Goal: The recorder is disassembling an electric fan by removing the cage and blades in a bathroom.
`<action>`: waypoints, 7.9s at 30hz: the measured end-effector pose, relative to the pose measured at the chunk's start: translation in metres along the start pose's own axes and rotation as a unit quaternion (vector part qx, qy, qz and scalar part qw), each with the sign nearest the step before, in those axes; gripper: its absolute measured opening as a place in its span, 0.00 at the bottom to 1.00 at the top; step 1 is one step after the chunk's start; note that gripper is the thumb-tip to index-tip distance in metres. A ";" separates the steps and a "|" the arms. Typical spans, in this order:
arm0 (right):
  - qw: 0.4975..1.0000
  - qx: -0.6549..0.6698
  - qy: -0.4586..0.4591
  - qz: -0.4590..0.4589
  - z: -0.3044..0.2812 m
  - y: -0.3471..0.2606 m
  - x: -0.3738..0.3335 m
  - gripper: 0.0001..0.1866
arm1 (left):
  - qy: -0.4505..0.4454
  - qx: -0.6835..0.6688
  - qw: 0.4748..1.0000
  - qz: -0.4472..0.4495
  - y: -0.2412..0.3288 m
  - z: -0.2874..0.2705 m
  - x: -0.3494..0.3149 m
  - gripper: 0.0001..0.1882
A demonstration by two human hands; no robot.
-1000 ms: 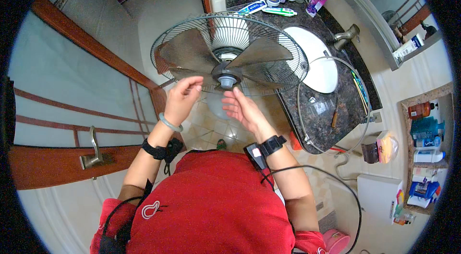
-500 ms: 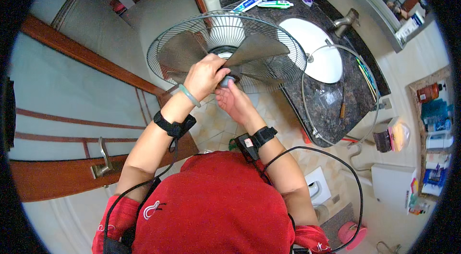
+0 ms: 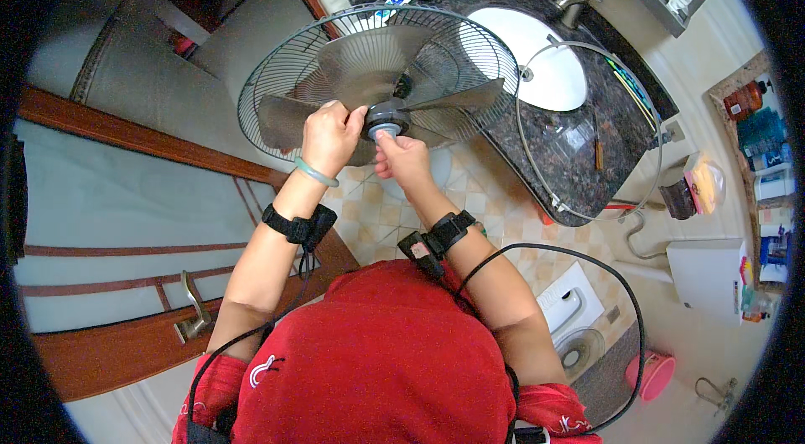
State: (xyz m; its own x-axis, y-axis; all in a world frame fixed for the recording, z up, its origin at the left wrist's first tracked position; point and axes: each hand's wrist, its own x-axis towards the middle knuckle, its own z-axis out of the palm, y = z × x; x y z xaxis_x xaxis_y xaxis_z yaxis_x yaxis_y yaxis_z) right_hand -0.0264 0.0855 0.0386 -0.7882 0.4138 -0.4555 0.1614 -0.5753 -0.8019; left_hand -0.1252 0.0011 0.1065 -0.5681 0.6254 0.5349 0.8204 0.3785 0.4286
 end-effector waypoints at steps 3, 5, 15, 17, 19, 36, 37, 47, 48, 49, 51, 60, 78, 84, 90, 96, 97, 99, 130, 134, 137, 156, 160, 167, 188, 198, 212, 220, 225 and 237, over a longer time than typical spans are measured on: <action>0.999 -0.038 0.011 -0.017 0.002 -0.002 -0.002 0.18 | 0.005 0.006 1.000 0.005 -0.003 0.001 -0.004 0.11; 0.994 -0.087 0.051 -0.033 0.003 -0.002 -0.003 0.19 | 0.022 -0.009 1.000 0.001 -0.007 0.002 -0.005 0.12; 0.886 -0.398 0.128 -0.202 0.001 -0.003 -0.004 0.20 | -0.022 -0.101 0.988 -0.110 -0.019 0.000 -0.015 0.15; 0.974 -0.213 0.046 -0.065 -0.003 -0.001 -0.005 0.22 | -0.066 -0.125 0.981 -0.135 -0.021 -0.005 -0.010 0.16; 0.992 -0.123 0.012 0.001 -0.006 0.001 -0.007 0.23 | -0.124 -0.143 0.967 -0.171 -0.019 -0.007 -0.006 0.16; 1.000 -0.005 -0.025 -0.018 0.001 0.019 0.011 0.25 | -0.092 -0.300 0.931 -0.185 -0.026 -0.001 -0.010 0.09; 1.000 -0.024 -0.004 -0.010 0.004 0.015 0.009 0.25 | -0.092 -0.323 0.921 -0.197 -0.027 -0.001 -0.010 0.09; 0.842 -0.430 0.232 -0.231 0.024 0.009 -0.017 0.26 | -0.131 -0.303 0.932 -0.151 -0.032 0.000 -0.005 0.11; 0.842 -0.425 0.233 -0.236 0.025 0.010 -0.017 0.26 | -0.126 -0.320 0.927 -0.150 -0.032 0.000 -0.006 0.11; 0.823 -0.449 0.247 -0.245 0.025 0.012 -0.017 0.25 | -0.130 -0.340 0.918 -0.158 -0.032 -0.001 -0.007 0.11; 0.802 -0.473 0.262 -0.255 0.022 0.016 -0.013 0.25 | -0.124 -0.328 0.925 -0.147 -0.032 -0.002 -0.008 0.11; 0.993 0.076 0.092 -0.003 0.015 0.037 0.007 0.34 | -0.113 -0.364 0.911 -0.156 -0.040 0.002 -0.013 0.10; 0.989 0.106 0.099 -0.002 0.021 0.025 -0.017 0.25 | -0.123 -0.401 0.889 -0.182 -0.044 0.005 -0.018 0.09; 0.977 -0.050 0.145 -0.146 0.014 0.025 -0.018 0.28 | -0.123 -0.395 0.890 -0.192 -0.044 0.004 -0.019 0.09; 0.983 0.108 0.136 -0.062 0.021 0.030 -0.017 0.21 | -0.111 -0.393 0.895 -0.179 -0.045 0.007 -0.021 0.10; 0.991 0.077 0.088 -0.071 0.016 0.022 -0.020 0.28 | -0.107 -0.403 0.889 -0.189 -0.048 0.007 -0.022 0.09; 0.990 0.135 0.042 -0.018 0.015 0.023 -0.022 0.25 | -0.110 -0.406 0.887 -0.189 -0.048 0.007 -0.022 0.09; 0.981 0.192 -0.005 0.036 0.017 0.025 -0.023 0.23 | -0.113 -0.410 0.885 -0.191 -0.048 0.008 -0.023 0.09; 0.980 -0.076 0.127 -0.135 0.015 0.026 -0.018 0.23 | -0.102 -0.419 0.883 -0.185 -0.053 0.013 -0.025 0.08; 0.991 0.014 0.117 -0.063 0.019 0.034 -0.016 0.24 | -0.118 -0.415 0.880 -0.200 -0.052 0.012 -0.027 0.09; 0.954 -0.111 0.219 -0.174 0.027 0.036 -0.007 0.25 | -0.102 -0.431 0.875 -0.197 -0.050 0.012 -0.028 0.09; 0.992 0.076 0.099 -0.037 0.019 0.037 -0.015 0.22 | -0.104 -0.435 0.873 -0.198 -0.056 0.015 -0.029 0.07; 0.932 -0.185 0.228 -0.211 0.026 0.041 -0.012 0.24 | -0.102 -0.435 0.871 -0.205 -0.054 0.015 -0.030 0.07; 0.993 0.092 0.064 -0.031 0.018 0.032 -0.017 0.21 | -0.111 -0.436 0.872 -0.194 -0.056 0.014 -0.029 0.08; 0.969 -0.109 0.165 -0.149 0.026 0.030 -0.021 0.27 | -0.112 -0.452 0.863 -0.199 -0.054 0.011 -0.029 0.08; 0.924 -0.227 0.247 -0.184 0.034 0.029 -0.021 0.28 | -0.104 -0.438 0.871 -0.198 -0.053 0.011 -0.028 0.09; 0.946 -0.219 0.182 -0.156 0.029 0.024 -0.022 0.29 | -0.106 -0.462 0.855 -0.209 -0.052 0.009 -0.029 0.08; 0.952 -0.212 0.188 -0.115 0.028 0.033 -0.025 0.22 | -0.101 -0.436 0.871 -0.202 -0.056 0.011 -0.030 0.09; 0.872 -0.378 0.226 -0.212 0.023 0.034 -0.017 0.29 | -0.101 -0.459 0.861 -0.193 -0.056 0.014 -0.031 0.07; 0.828 -0.453 0.248 -0.219 0.028 0.022 -0.025 0.28 | -0.094 -0.447 0.866 -0.201 -0.054 0.012 -0.032 0.07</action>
State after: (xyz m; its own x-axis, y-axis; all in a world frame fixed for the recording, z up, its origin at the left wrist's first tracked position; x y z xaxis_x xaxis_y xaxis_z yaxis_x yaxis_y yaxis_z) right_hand -0.0196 0.0427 0.0435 -0.5837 0.8113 0.0329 0.4817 0.3787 -0.7903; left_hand -0.1503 -0.0314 0.0574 -0.7061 0.6980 0.1189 0.1315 -0.0358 0.9907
